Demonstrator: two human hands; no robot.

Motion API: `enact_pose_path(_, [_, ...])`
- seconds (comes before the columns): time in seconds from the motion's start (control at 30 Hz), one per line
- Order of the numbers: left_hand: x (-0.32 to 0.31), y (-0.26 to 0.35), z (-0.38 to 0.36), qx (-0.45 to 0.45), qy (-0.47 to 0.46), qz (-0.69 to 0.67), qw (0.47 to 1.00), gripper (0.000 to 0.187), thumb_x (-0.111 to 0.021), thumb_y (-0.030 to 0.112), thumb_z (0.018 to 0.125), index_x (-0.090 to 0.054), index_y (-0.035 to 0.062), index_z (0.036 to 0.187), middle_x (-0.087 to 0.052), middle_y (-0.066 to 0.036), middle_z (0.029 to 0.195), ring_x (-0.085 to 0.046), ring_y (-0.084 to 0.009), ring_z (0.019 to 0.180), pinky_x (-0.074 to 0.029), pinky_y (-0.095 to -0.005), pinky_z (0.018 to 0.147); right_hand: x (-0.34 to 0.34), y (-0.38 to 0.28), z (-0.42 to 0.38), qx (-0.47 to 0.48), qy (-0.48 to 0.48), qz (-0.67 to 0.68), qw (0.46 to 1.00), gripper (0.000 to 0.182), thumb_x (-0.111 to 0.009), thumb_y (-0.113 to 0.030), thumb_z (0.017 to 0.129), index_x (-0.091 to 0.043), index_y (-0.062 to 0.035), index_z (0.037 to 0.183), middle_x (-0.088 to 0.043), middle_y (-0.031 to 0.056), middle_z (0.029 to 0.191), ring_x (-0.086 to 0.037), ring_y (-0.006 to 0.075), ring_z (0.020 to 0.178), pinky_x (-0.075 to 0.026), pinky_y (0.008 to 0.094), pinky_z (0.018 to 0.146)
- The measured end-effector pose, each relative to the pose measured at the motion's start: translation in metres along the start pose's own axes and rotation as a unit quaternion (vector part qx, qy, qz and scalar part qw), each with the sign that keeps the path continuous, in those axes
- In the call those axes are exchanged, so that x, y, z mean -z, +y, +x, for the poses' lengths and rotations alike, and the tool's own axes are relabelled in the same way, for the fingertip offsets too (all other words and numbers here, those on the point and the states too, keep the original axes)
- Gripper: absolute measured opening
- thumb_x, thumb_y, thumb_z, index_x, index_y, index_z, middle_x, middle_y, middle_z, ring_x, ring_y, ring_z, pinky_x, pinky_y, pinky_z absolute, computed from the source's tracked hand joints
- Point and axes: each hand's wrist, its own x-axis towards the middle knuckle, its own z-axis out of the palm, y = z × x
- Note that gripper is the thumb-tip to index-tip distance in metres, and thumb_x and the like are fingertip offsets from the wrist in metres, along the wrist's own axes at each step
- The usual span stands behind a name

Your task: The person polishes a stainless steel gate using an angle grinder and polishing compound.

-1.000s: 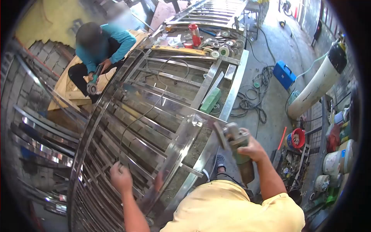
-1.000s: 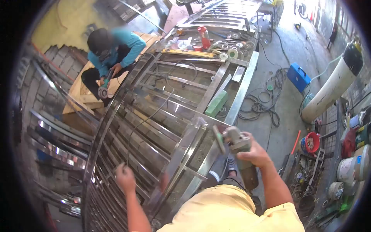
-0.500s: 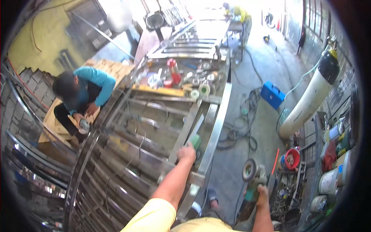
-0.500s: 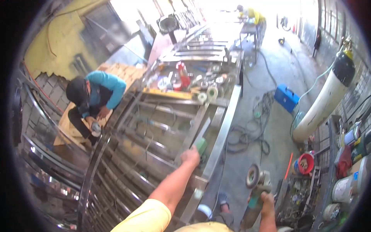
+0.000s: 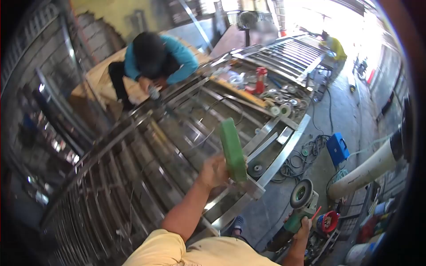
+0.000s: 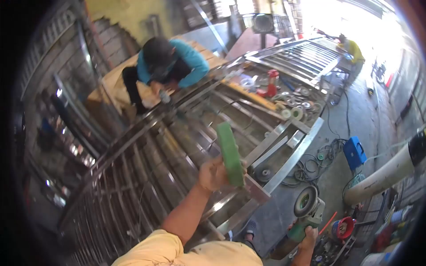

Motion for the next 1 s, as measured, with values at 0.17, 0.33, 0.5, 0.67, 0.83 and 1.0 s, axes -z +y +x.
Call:
enact_pose_path(0.17, [0.006, 0.024, -0.096, -0.074, -0.033, -0.228, 0.970, 0.075, -0.056, 0.060, 0.097, -0.050, 0.0017, 0.143, -0.064, -0.027, 0.126, -0.069, -0.0438, 0.106, -0.057, -0.0580, 0.088, -0.061, 0.042, -0.026, -0.011, -0.074, -0.037, 0.996, 0.075, -0.087, -0.040, 0.080, -0.053, 0.0047, 0.129, -0.067, 0.0199, 0.103, -0.072, 0.0329, 0.086, -0.063, 0.0459, 0.075])
enact_pose_path(0.33, [0.061, 0.052, -0.223, -0.145, 0.076, -0.122, 0.979, 0.071, -0.058, 0.058, 0.097, -0.051, 0.0021, 0.140, -0.066, -0.023, 0.115, -0.070, -0.0387, 0.097, -0.059, -0.0542, 0.083, -0.137, 0.095, -0.078, -0.052, -0.137, -0.080, 0.986, 0.076, -0.089, -0.036, 0.077, -0.051, 0.0024, 0.131, -0.067, 0.0186, 0.104, -0.072, 0.0306, 0.086, -0.063, 0.0432, 0.075])
enact_pose_path(0.5, [0.075, 0.075, -0.347, -0.131, 0.174, -0.025, 0.976, 0.067, -0.059, 0.050, 0.098, -0.048, 0.0020, 0.143, -0.067, -0.022, 0.112, -0.070, -0.0395, 0.098, -0.057, -0.0572, 0.088, -0.211, 0.162, -0.128, 0.010, -0.169, -0.226, 0.959, 0.094, -0.093, -0.030, 0.070, -0.041, -0.0061, 0.145, -0.062, 0.0146, 0.121, -0.066, 0.0255, 0.106, -0.056, 0.0386, 0.090])
enact_pose_path(0.67, [0.077, 0.083, -0.427, -0.113, 0.206, -0.039, 0.971, 0.061, -0.059, 0.051, 0.099, -0.055, 0.0020, 0.134, -0.069, -0.021, 0.110, -0.072, -0.0396, 0.097, -0.059, -0.0536, 0.085, -0.273, 0.208, -0.153, -0.056, -0.203, -0.312, 0.926, 0.104, -0.095, -0.025, 0.066, -0.035, -0.0085, 0.150, -0.059, 0.0145, 0.128, -0.060, 0.0257, 0.117, -0.050, 0.0381, 0.099])
enact_pose_path(0.83, [0.052, 0.081, -0.452, -0.102, 0.358, 0.099, 0.923, 0.064, -0.053, 0.059, 0.102, -0.060, 0.0014, 0.128, -0.069, -0.017, 0.108, -0.071, -0.0281, 0.092, -0.059, -0.0434, 0.079, -0.299, 0.229, -0.148, -0.028, -0.282, -0.493, 0.822, 0.105, -0.095, -0.032, 0.068, -0.034, -0.0073, 0.150, -0.060, 0.0209, 0.133, -0.060, 0.0323, 0.122, -0.048, 0.0413, 0.104])
enact_pose_path(1.0, [0.050, 0.053, -0.450, -0.111, 0.514, 0.332, 0.783, 0.063, -0.044, 0.055, 0.108, -0.059, -0.0014, 0.132, -0.068, -0.015, 0.112, -0.064, -0.0264, 0.103, -0.049, -0.0355, 0.095, -0.320, 0.226, -0.154, -0.048, -0.297, -0.511, 0.805, 0.109, -0.097, -0.035, 0.068, -0.033, -0.0060, 0.151, -0.061, 0.0229, 0.131, -0.059, 0.0303, 0.123, -0.047, 0.0408, 0.106])
